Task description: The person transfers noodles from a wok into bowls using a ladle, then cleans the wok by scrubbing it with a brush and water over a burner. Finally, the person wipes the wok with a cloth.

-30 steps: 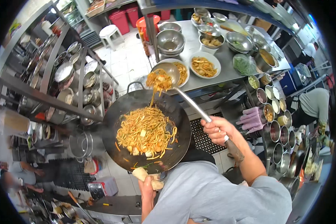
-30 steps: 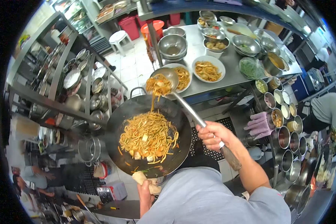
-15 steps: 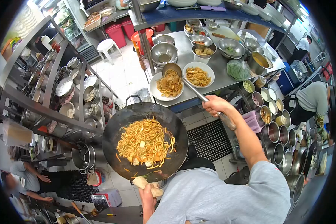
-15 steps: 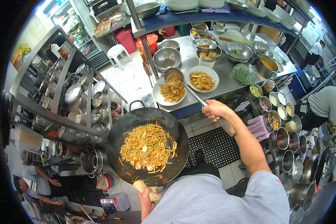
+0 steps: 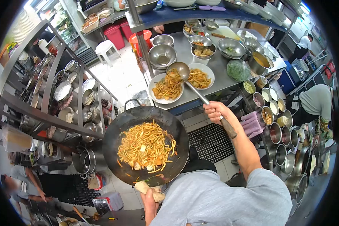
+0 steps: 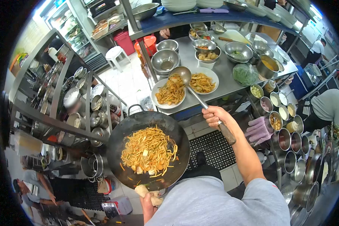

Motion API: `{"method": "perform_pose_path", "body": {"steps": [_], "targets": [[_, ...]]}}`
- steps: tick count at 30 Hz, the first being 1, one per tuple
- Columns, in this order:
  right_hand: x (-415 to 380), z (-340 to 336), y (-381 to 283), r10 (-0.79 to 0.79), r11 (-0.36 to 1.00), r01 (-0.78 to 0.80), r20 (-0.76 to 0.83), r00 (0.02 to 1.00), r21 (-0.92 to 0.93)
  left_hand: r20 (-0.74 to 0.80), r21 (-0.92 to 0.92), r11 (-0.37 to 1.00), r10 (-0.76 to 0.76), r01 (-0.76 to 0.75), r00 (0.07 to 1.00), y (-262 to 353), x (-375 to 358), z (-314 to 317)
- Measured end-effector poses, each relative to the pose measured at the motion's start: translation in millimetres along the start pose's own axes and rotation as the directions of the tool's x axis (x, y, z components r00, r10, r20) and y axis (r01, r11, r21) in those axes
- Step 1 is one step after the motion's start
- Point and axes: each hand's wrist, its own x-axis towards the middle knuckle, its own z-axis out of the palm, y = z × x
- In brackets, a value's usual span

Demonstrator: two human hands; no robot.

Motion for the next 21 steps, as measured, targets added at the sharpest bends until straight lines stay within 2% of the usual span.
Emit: {"method": "perform_pose_path", "body": {"steps": [1, 4, 6, 8, 9, 12, 14, 17, 21], "targets": [[-2.3, -3.8, 0.9, 0.009, 0.990, -0.020, 0.081, 0.997, 0.142, -0.021, 0.008, 1.000, -0.005, 0.005, 1.000, 3.2, -1.0, 5.4], [-13.8, -7.4, -4.3, -0.049, 0.967, -0.006, 0.208, 0.977, 0.255, -0.027, -0.016, 0.999, 0.037, -0.038, 0.999, -11.3, 7.6, -4.1], [-24.2, -8.3, -11.8, -0.109, 0.966, 0.052, 0.218, 0.970, 0.253, -0.009, 0.002, 1.000, 0.009, -0.009, 1.000, -13.2, 11.7, -6.9], [-37.3, -7.6, -22.4, -0.178, 0.976, 0.156, 0.141, 0.974, 0.154, 0.010, 0.037, 0.999, -0.038, 0.038, 0.999, -11.4, 11.5, -8.6], [-47.0, -2.5, -26.7, -0.227, 0.974, 0.227, 0.017, 0.974, 0.010, 0.020, 0.058, 0.997, -0.057, 0.055, 0.998, -12.0, 9.2, -11.4], [-62.1, -5.0, -37.6, -0.322, 0.908, 0.282, -0.087, 0.943, -0.311, 0.034, 0.093, 0.992, -0.089, 0.085, 0.995, -12.2, 7.6, -18.1], [-62.3, -10.0, -35.9, -0.368, 0.847, 0.237, -0.204, 0.907, -0.475, 0.040, 0.107, 0.990, -0.096, 0.091, 0.995, -12.1, 7.4, -20.6], [-54.3, -20.1, -28.8, -0.440, 0.693, 0.079, -0.334, 0.833, -0.717, 0.048, 0.123, 0.989, -0.092, 0.086, 0.995, -12.0, 5.0, -25.5], [-35.5, -44.9, -21.8, -0.482, 0.580, -0.024, -0.367, 0.796, -0.814, 0.019, 0.113, 0.988, -0.106, 0.103, 0.994, -18.3, 4.6, -30.4]]}}
